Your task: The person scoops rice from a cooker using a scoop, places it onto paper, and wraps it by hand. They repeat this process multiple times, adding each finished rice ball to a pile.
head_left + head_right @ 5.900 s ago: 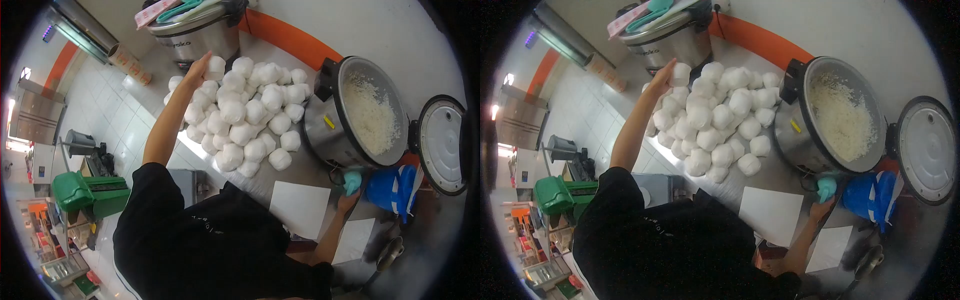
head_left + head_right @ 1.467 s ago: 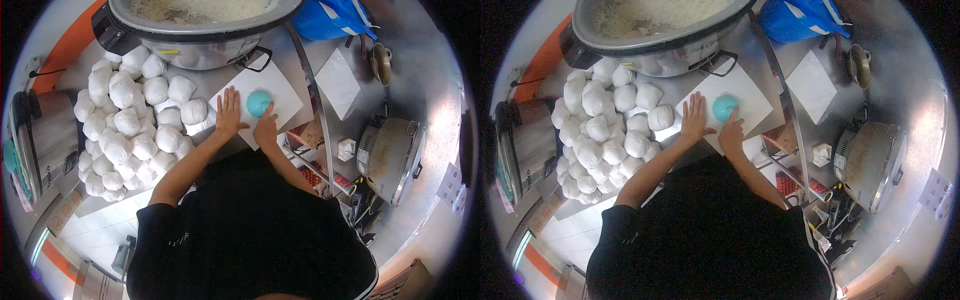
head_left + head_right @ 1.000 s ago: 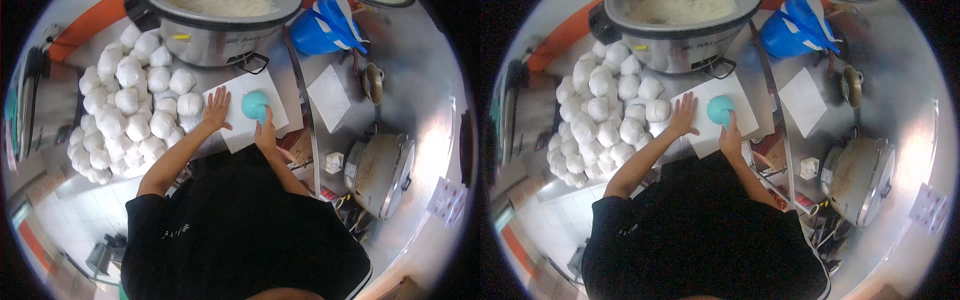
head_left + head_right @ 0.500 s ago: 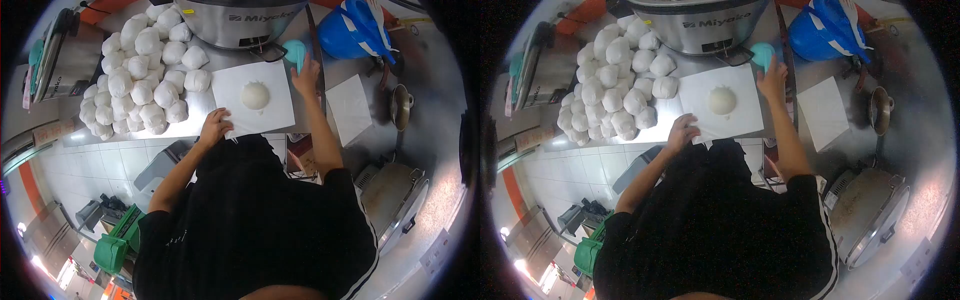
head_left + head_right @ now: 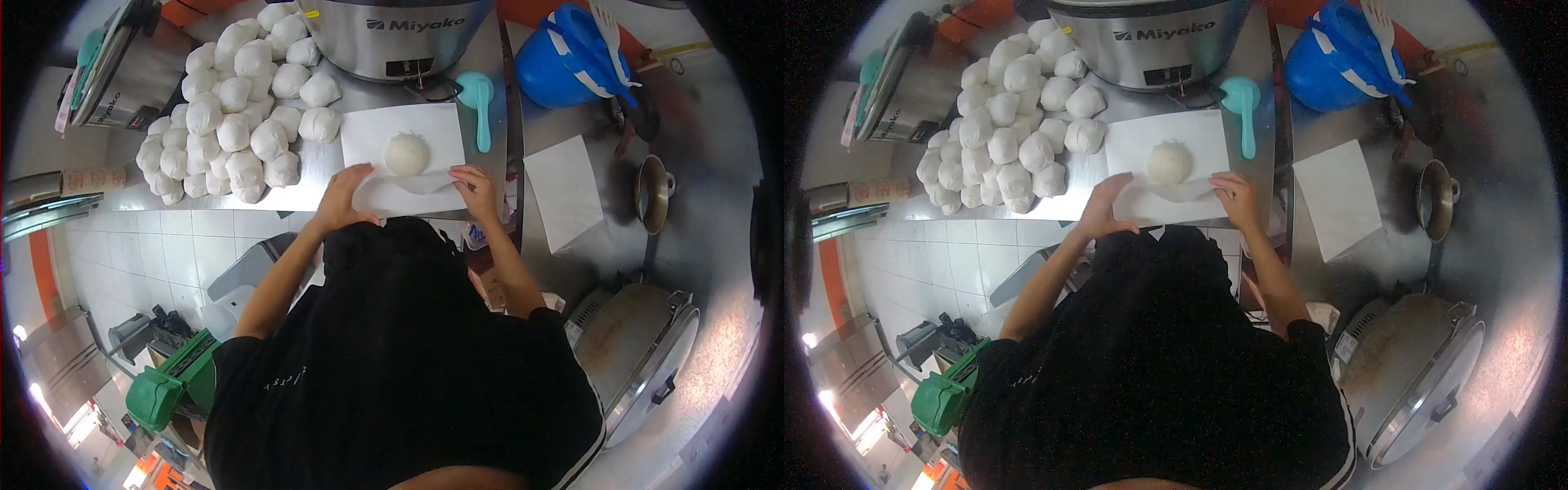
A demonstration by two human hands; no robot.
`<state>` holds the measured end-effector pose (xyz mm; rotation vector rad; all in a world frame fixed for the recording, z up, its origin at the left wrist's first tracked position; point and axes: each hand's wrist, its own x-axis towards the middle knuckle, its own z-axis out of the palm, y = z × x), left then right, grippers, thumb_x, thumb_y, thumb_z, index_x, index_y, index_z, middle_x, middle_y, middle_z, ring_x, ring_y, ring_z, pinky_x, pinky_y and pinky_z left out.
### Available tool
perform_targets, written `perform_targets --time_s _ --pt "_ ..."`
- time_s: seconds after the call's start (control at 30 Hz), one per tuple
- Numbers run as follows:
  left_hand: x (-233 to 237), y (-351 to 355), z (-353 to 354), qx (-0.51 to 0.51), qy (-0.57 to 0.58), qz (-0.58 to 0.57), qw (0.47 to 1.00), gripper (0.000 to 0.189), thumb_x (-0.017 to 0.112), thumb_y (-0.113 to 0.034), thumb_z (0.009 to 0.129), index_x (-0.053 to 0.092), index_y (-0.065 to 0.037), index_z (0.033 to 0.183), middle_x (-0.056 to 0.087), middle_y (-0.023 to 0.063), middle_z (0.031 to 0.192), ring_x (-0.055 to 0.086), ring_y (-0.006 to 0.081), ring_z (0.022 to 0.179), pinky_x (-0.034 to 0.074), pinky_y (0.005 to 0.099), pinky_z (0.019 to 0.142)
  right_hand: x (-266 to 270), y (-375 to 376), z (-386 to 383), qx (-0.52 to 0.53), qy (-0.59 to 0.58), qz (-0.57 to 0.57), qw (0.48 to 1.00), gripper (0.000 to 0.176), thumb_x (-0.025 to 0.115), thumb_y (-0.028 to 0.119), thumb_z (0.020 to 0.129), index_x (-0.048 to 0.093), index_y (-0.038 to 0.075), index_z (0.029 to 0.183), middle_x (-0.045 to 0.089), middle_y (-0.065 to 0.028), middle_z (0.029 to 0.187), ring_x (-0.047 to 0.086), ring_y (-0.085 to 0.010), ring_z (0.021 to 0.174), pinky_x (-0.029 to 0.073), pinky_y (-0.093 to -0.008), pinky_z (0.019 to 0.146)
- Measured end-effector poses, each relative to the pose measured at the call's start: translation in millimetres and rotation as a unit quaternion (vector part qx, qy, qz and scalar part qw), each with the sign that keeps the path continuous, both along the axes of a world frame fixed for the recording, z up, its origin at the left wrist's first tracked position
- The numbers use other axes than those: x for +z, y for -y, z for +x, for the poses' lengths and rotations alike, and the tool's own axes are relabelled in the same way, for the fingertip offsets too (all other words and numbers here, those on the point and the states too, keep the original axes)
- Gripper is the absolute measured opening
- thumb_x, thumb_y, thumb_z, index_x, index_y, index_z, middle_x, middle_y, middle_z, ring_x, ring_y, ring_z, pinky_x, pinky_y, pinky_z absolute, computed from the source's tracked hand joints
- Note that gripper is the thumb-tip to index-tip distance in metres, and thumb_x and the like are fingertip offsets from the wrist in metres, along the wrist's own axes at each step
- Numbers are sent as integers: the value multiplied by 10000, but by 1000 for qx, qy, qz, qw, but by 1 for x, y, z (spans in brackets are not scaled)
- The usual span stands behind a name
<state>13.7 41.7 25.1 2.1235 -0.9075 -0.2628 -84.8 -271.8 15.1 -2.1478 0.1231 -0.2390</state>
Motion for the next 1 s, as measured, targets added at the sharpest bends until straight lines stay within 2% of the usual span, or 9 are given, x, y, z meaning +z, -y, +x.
perform_targets --time_s 0.17,0.27,0.33,0.43,0.53,0.57,0.67,0.97,1.0 --pt "-42 -24 -24 33 64 12 997 354 691 -94 729 680 -110 1082 590 76 1232 479 305 1214 407 405 990 -11 4 -23 31 -28 117 992 200 650 -5 740 719 43 922 678 -96 1040 583 -253 1092 445 -385 929" --pt "-32 -31 -37 69 29 -22 997 284 677 -64 726 712 -101 1006 621 64 1191 487 306 1209 417 399 993 -9 -1 -45 112 23 -42 993 204 653 -9 750 720 45 935 679 -109 1034 578 -261 1104 440 -375 954" --pt "-34 -39 -41 89 -13 -62 994 229 657 -36 759 714 -67 978 631 69 1180 471 296 1236 412 382 1005 -4 -14 -55 100 17 11 995 172 659 18 774 719 34 934 681 -103 1031 573 -260 1112 434 -372 962" --pt "-39 -34 -38 198 -180 -227 936 149 659 -137 832 713 -27 917 687 77 1003 596 236 1020 480 324 841 -4 -24 -51 49 -48 174 982 150 653 66 825 706 6 953 683 -100 1005 591 -242 1069 450 -363 935" --pt "-45 -18 -22 314 -321 -128 884 270 613 -263 894 700 -7 898 686 90 834 604 162 747 473 276 666 -46 -12 -41 -73 -178 345 919 164 604 77 888 665 -33 994 669 -107 1011 603 -210 1026 463 -366 913" --pt "-51 -13 -15 345 -288 -90 889 347 667 -342 848 693 3 815 642 55 665 524 106 583 425 266 579 -60 -6 -38 -123 -226 391 884 171 582 74 909 647 -47 1009 662 -111 1020 603 -199 1016 465 -370 910" --pt "-27 4 0 386 -262 -13 884 404 696 -392 808 690 9 760 628 69 619 549 124 563 435 290 562 -46 -3 -27 -129 -251 496 821 238 609 121 904 598 -40 1079 650 -102 1001 626 -190 924 491 -348 851" --pt "-34 -11 12 501 -149 -19 852 297 681 -349 812 697 -55 768 667 93 675 629 247 590 470 357 566 -35 7 -18 -156 -345 453 807 283 594 206 922 584 -19 1094 648 -67 1010 631 -194 904 502 -363 822" --pt "-26 -12 7 493 -120 -42 861 273 672 -322 825 695 -52 786 671 99 695 631 256 601 474 361 571 -39 8 -15 -131 -291 347 882 287 593 197 915 587 -15 1108 640 -78 1026 624 -218 916 494 -373 827"
